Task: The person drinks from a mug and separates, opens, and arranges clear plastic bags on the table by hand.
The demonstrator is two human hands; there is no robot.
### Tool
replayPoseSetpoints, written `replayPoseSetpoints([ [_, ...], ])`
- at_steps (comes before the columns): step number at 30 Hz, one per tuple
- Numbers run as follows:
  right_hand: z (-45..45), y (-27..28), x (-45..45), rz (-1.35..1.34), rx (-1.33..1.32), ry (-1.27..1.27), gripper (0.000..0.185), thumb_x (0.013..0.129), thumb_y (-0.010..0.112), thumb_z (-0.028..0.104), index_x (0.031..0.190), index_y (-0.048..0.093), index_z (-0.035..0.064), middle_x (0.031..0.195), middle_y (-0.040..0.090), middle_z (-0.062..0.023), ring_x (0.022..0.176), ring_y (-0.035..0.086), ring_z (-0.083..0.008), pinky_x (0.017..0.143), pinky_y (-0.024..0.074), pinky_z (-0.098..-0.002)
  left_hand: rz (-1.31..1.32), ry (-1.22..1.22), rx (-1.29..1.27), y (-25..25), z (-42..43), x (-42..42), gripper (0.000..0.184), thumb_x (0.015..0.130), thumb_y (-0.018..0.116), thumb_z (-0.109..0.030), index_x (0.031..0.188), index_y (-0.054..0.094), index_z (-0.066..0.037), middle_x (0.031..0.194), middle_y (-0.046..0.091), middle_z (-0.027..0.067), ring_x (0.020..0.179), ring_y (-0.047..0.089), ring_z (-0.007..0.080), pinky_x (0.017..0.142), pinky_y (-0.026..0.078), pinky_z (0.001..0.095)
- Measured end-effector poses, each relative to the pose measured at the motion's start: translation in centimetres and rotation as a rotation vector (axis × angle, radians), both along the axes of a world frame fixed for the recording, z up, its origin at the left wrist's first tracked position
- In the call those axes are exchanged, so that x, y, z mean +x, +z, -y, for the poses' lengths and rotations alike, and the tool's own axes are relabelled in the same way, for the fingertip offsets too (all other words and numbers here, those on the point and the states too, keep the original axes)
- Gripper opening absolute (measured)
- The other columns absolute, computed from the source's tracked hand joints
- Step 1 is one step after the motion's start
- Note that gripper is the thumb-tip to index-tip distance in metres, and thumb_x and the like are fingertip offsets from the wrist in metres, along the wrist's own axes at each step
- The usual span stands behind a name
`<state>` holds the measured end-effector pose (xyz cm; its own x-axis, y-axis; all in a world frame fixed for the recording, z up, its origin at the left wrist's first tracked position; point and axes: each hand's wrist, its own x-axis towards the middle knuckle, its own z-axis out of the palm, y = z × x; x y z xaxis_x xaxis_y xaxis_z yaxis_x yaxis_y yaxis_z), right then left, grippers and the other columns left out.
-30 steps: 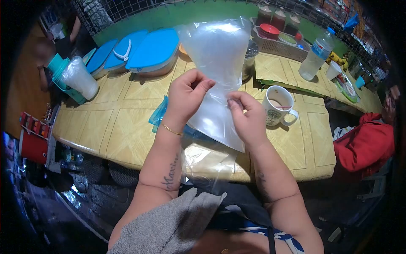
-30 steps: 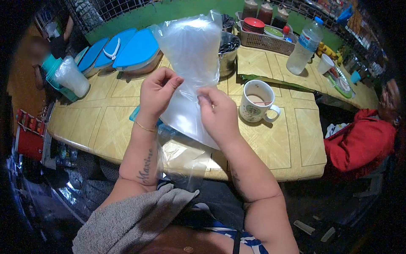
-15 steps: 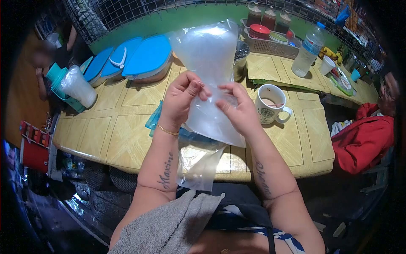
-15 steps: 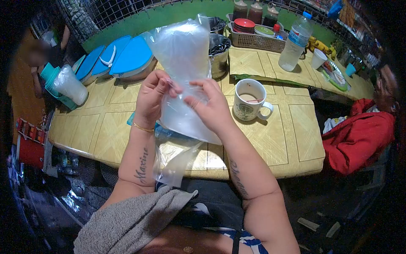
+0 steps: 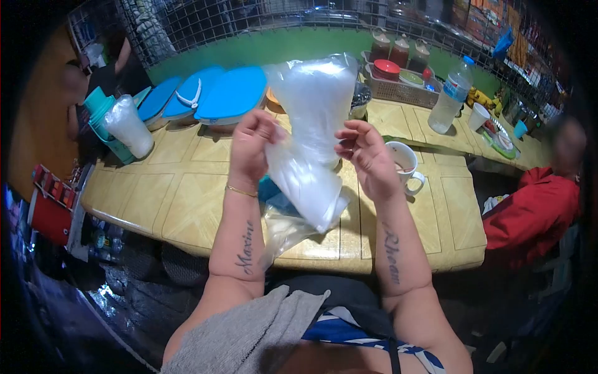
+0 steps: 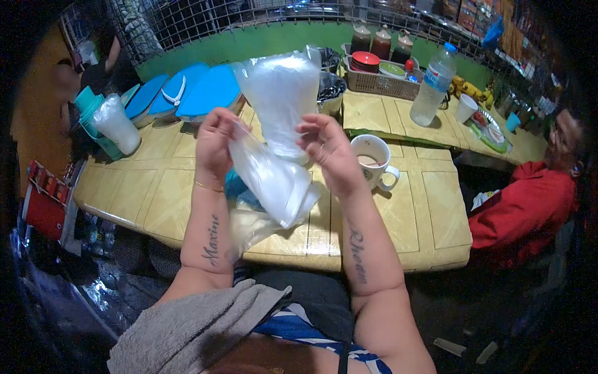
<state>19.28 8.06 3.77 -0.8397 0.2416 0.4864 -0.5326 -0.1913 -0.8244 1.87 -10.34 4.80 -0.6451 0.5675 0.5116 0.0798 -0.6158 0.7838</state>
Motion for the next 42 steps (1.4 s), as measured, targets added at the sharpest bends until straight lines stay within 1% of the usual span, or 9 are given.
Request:
replayPoseSetpoints([
  [3, 2.9, 2.2, 0.8, 0.046, 0.52, -0.272, 0.08, 0.071, 0.081, 0.02, 0.138, 0.038, 0.0121, 0.124, 0.056, -0.0099, 0.115, 0.054, -0.0239, 0.099, 0.0406, -0.0345, -0.215, -0.022, -0.211, 1.3, -1.1, 3.4, 0.008, 0.092, 0.064, -0.011, 0.092, 0.063, -0.003, 0.088, 0.064, 0.0012, 0.078, 0.056, 0.0081, 0.071, 0.044, 0.0216],
  [6, 4.8, 3.9, 1.6, 0.054, 0.643, -0.412, 0.061, 0.076, 0.074, 0.01, 0.13, 0.046, 0.0079, 0.107, 0.062, -0.0097, 0.099, 0.062, -0.0206, 0.087, 0.0473, -0.031, -0.294, -0.124, -0.251, 2.5, -2.0, 4.8, 0.01, 0.089, 0.068, -0.01, 0.091, 0.064, -0.001, 0.084, 0.062, -0.0001, 0.076, 0.053, 0.0063, 0.068, 0.043, 0.0211],
  [13, 3.2, 4.7, 0.8, 0.054, -0.05, -0.333, 0.025, 0.086, 0.061, 0.001, 0.11, 0.054, 0.0044, 0.095, 0.06, -0.0058, 0.081, 0.06, -0.0132, 0.079, 0.0479, -0.0269, -0.323, 0.097, -0.315, 6.0, -3.1, 5.3, 0.009, 0.09, 0.066, -0.009, 0.087, 0.064, 0.0, 0.078, 0.061, -0.0004, 0.072, 0.052, 0.0057, 0.065, 0.042, 0.0205],
  [17, 3.2, 5.9, 1.2, -0.088, 0.259, -0.575, 0.039, 0.082, 0.071, 0.012, 0.117, 0.053, 0.0058, 0.09, 0.06, -0.0051, 0.078, 0.058, -0.0145, 0.076, 0.0474, -0.0278, -0.467, 0.203, -0.369, 8.2, -3.7, 6.7, 0.01, 0.089, 0.067, -0.01, 0.087, 0.064, -0.001, 0.079, 0.062, -0.0004, 0.073, 0.053, 0.006, 0.065, 0.043, 0.0206],
  [21, 2.8, 7.0, 2.5, 0.092, 0.471, -0.476, 0.032, 0.08, 0.075, 0.016, 0.106, 0.061, 0.0027, 0.081, 0.062, -0.0011, 0.079, 0.059, -0.013, 0.074, 0.0473, -0.0265, -0.457, 0.134, -0.309, 9.0, -4.0, 7.2, 0.01, 0.089, 0.067, -0.01, 0.086, 0.064, -0.001, 0.08, 0.063, -0.0002, 0.075, 0.055, 0.0068, 0.067, 0.044, 0.0214],
  [28, -1.0, 6.3, 5.2, 0.117, 0.118, 0.138, 0.02, 0.084, 0.071, 0.013, 0.098, 0.067, -0.0017, 0.09, 0.066, -0.0027, 0.086, 0.061, -0.0109, 0.08, 0.0462, -0.0244, -0.203, -0.042, -0.127, 8.3, -3.5, 5.9, 0.011, 0.093, 0.061, -0.012, 0.086, 0.061, -0.004, 0.08, 0.061, 0.002, 0.076, 0.055, 0.01, 0.074, 0.045, 0.0257],
  [33, -2.7, 3.7, 2.9, -0.263, -0.274, 0.265, 0.014, 0.093, 0.06, 0.019, 0.095, 0.059, 0.0054, 0.088, 0.067, -0.0136, 0.09, 0.066, -0.0221, 0.094, 0.0496, -0.043, -0.028, -0.258, 0.084, 8.5, -3.2, 6.1, 0.011, 0.097, 0.056, -0.015, 0.092, 0.057, -0.005, 0.08, 0.063, 0.0046, 0.077, 0.06, 0.014, 0.076, 0.049, 0.0286],
  [36, -3.8, 3.6, 1.6, -0.272, -0.412, 0.302, 0.012, 0.094, 0.058, 0.019, 0.093, 0.059, 0.0075, 0.086, 0.067, -0.0135, 0.087, 0.066, -0.0247, 0.088, 0.0533, -0.0438, -0.035, -0.398, 0.142, 8.2, -3.4, 4.9, 0.012, 0.098, 0.054, -0.017, 0.093, 0.056, -0.006, 0.084, 0.064, 0.006, 0.078, 0.062, 0.0152, 0.077, 0.052, 0.0299],
  [42, -5.3, 6.0, -2.8, -0.272, -0.774, 0.325, 0.031, 0.098, 0.051, 0.014, 0.129, 0.047, 0.0134, 0.109, 0.062, -0.0168, 0.098, 0.065, -0.0305, 0.089, 0.0535, -0.0495, 0.209, -0.273, 0.236, 8.4, -3.5, 2.6, 0.023, 0.099, 0.05, -0.016, 0.121, 0.053, -0.009, 0.098, 0.063, 0.0084, 0.086, 0.062, 0.0155, 0.079, 0.055, 0.0326],
])
